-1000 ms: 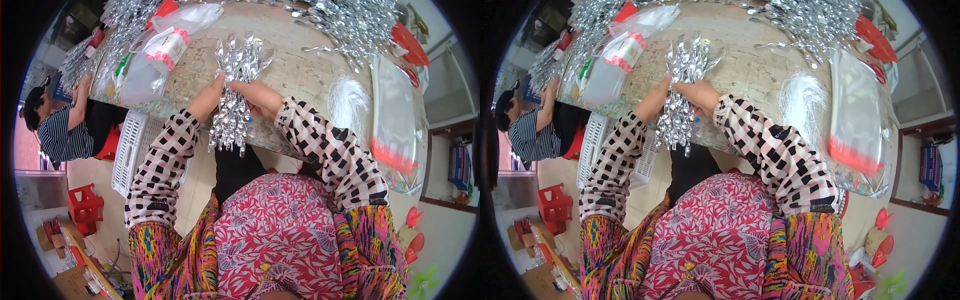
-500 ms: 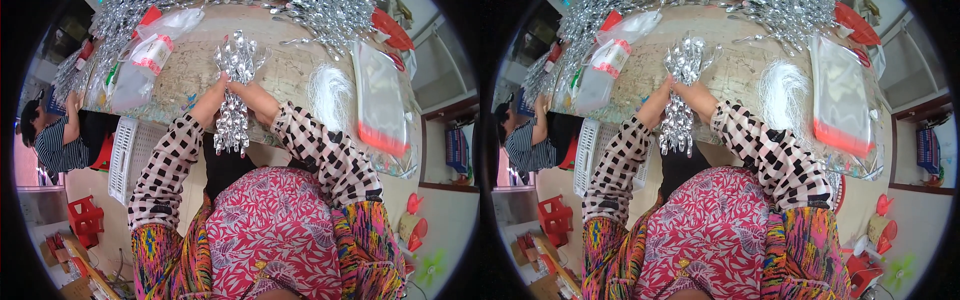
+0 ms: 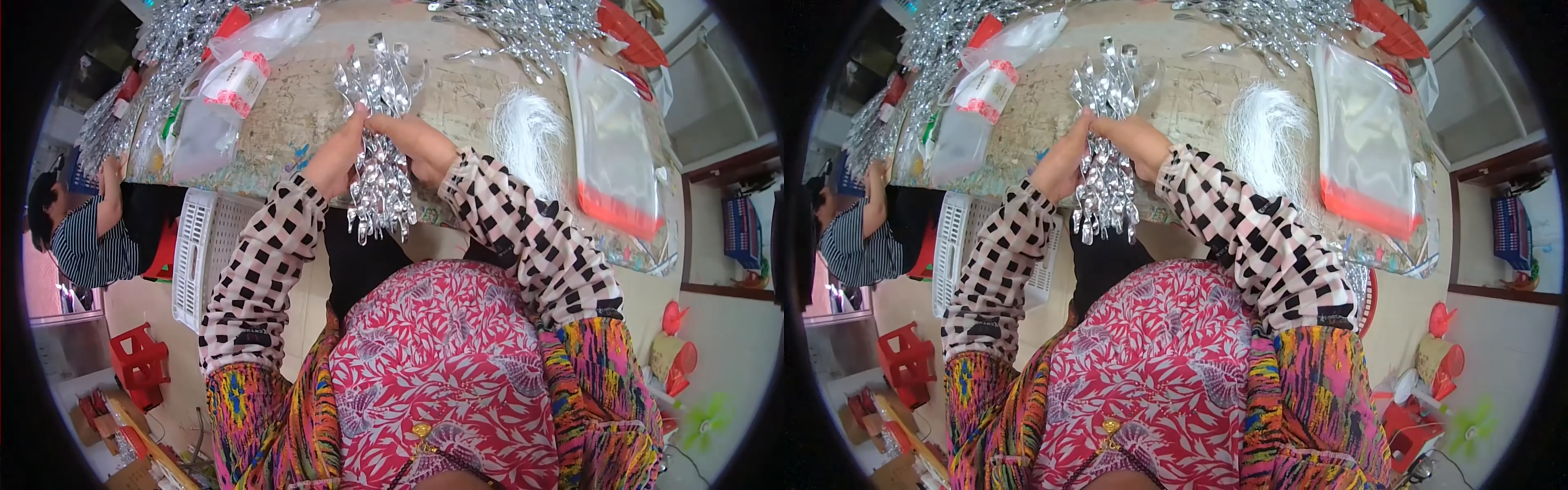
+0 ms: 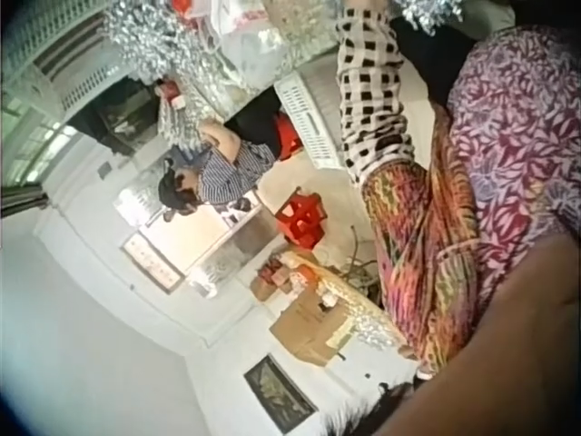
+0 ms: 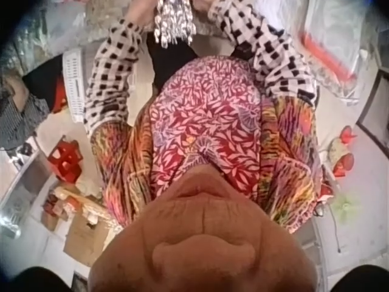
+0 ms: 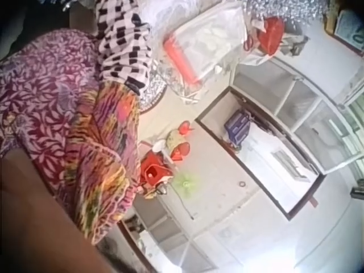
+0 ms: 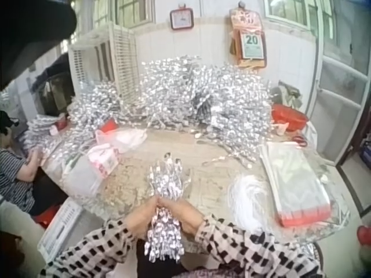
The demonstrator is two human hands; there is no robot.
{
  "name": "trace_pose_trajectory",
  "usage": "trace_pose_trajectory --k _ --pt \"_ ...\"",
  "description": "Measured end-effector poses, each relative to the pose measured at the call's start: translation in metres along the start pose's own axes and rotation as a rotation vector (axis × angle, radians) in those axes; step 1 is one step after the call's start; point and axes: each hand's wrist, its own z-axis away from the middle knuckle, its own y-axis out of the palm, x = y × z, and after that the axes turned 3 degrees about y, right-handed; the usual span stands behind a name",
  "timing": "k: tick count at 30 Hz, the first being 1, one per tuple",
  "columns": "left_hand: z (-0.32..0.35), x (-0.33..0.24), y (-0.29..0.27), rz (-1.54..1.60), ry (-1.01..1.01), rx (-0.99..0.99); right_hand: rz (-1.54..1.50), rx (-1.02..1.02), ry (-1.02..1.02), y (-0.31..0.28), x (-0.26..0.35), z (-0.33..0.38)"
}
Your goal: Packaging shiny silver decorative objects into plastic bags and a red basket.
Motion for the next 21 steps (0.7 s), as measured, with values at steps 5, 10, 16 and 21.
trace_pose_trajectory --k 5,10,16,21 --pt "0.013 -0.004 0.023 -0.11 0.066 -0.099 -0.079 0.136 -0.162 -0.011 -0.002 0.005" --pt "-0.004 -0.002 0.021 -0.513 0.682 -0.262 0.109 0.147 -0.488 0.001 0.031 0.037" --pt "0.001 -0.042 0.042 -0.255 1.079 -0.077 0.624 0.183 -0.853 0.005 0.09 0.061" --pt "-0.032 0.012 0.008 -0.517 0.951 -0.137 0.599 0.004 -0.993 -0.018 0.048 0.046"
